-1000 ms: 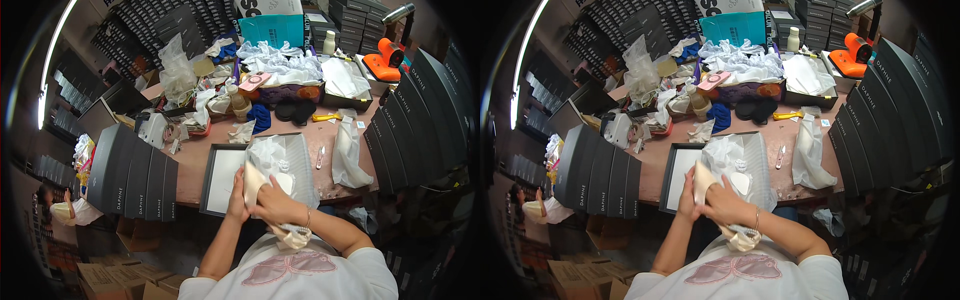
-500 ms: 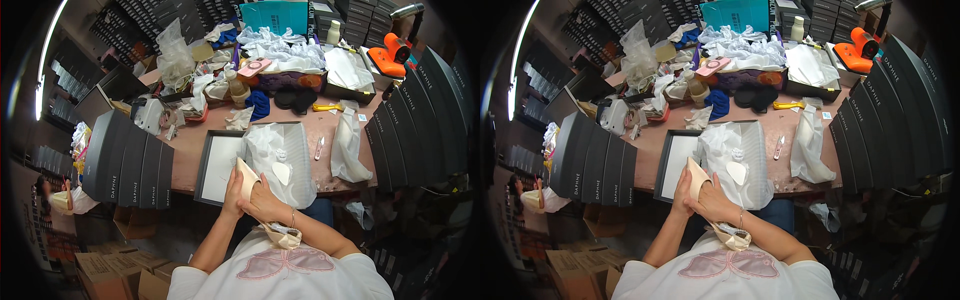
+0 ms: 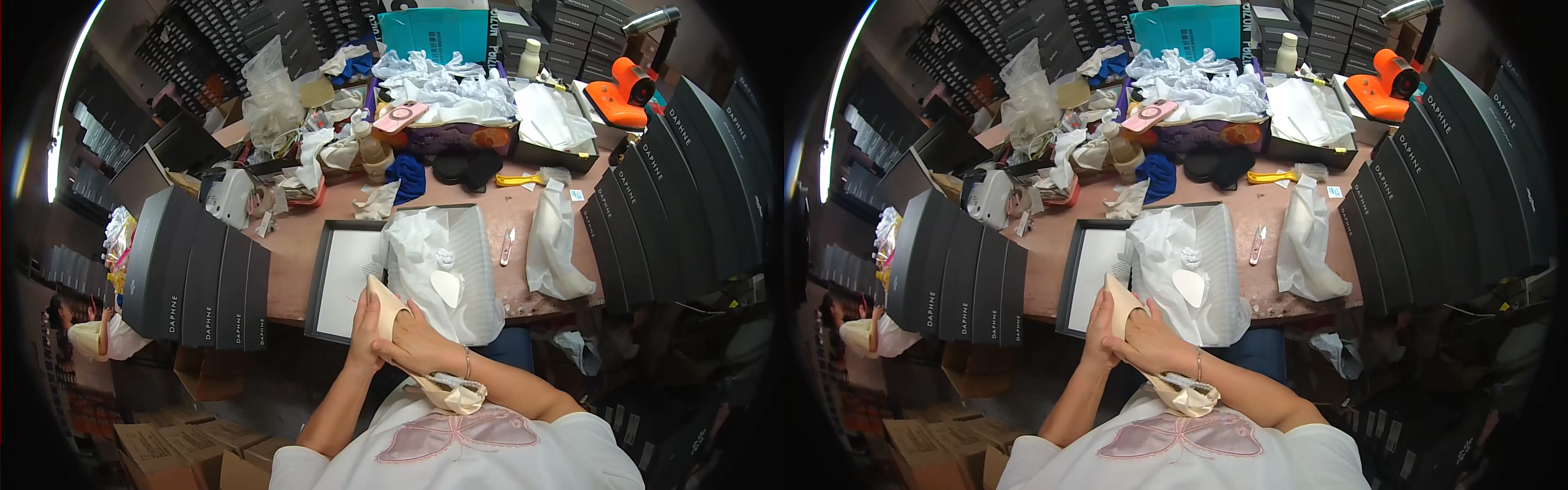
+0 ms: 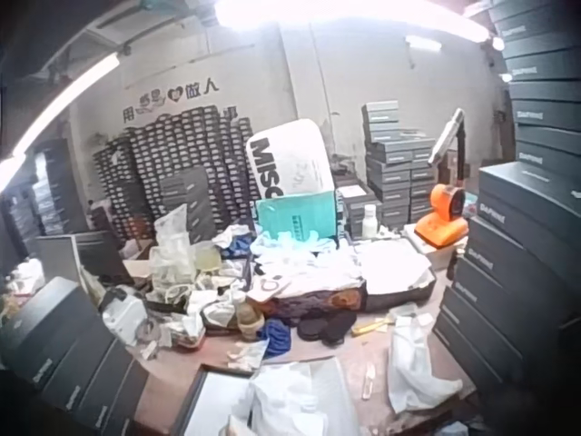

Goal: Inspecting, wrapping with tissue paper, and packing high-heeled shoes into branded boxes.

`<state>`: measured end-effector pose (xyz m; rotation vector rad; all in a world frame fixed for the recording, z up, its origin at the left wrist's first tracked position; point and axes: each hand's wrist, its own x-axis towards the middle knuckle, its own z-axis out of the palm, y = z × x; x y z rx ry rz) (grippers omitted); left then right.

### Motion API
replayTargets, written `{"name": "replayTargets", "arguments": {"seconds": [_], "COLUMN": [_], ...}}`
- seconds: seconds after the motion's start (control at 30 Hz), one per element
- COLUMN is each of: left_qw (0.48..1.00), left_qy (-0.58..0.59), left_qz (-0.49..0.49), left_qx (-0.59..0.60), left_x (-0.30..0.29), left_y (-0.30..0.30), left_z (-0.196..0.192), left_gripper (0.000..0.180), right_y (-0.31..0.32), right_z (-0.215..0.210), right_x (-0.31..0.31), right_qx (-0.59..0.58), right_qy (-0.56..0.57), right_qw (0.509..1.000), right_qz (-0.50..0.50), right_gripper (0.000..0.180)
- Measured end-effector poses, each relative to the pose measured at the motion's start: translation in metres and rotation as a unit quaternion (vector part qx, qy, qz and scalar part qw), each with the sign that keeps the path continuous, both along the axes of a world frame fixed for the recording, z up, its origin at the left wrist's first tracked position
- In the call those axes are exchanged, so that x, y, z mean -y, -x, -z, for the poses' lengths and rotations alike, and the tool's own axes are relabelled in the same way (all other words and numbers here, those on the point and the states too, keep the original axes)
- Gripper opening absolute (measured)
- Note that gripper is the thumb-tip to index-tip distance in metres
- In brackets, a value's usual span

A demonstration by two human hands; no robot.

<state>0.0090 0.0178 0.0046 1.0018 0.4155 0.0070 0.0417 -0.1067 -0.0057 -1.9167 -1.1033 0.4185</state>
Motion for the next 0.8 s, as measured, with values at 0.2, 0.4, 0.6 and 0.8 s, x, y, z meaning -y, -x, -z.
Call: {"name": "replayTargets", "arguments": {"seconds": [0.2, 0.4, 0.6, 0.8], "left_qw": [0.999, 0.998, 0.996, 0.994], "left_qy": [-0.011, -0.008, 0.027, 0.05], "left_qz": [0.033, 0.057, 0.081, 0.096], "left_qx": [0.004, 0.013, -0.006, 0.009], "left_x": [0.001, -0.001, -0.01, -0.009], "left_y": [0.0, -0.012, -0.007, 0.002], "left_z": [-0.008, -0.003, -0.005, -0.002], "left_gripper": [0.046, 0.05, 0.051, 0.055], "right_y": [0.013, -0.007, 0.005, 0.044], "right_z": [-0.014, -0.011, -0.039, -0.034], "right_x": [0.027, 0.017, 0.029, 0.058], "right_qx": [-0.073, 0.029, 0.001, -0.099], "right_qy": [-0.022, 0.156, 0.056, -0.073], "right_qw": [0.996, 0.984, 0.99, 0.982], "right_qz": [-0.056, -0.077, -0.13, -0.143], "right_gripper": [0.069, 0.081, 0.075, 0.079]}}
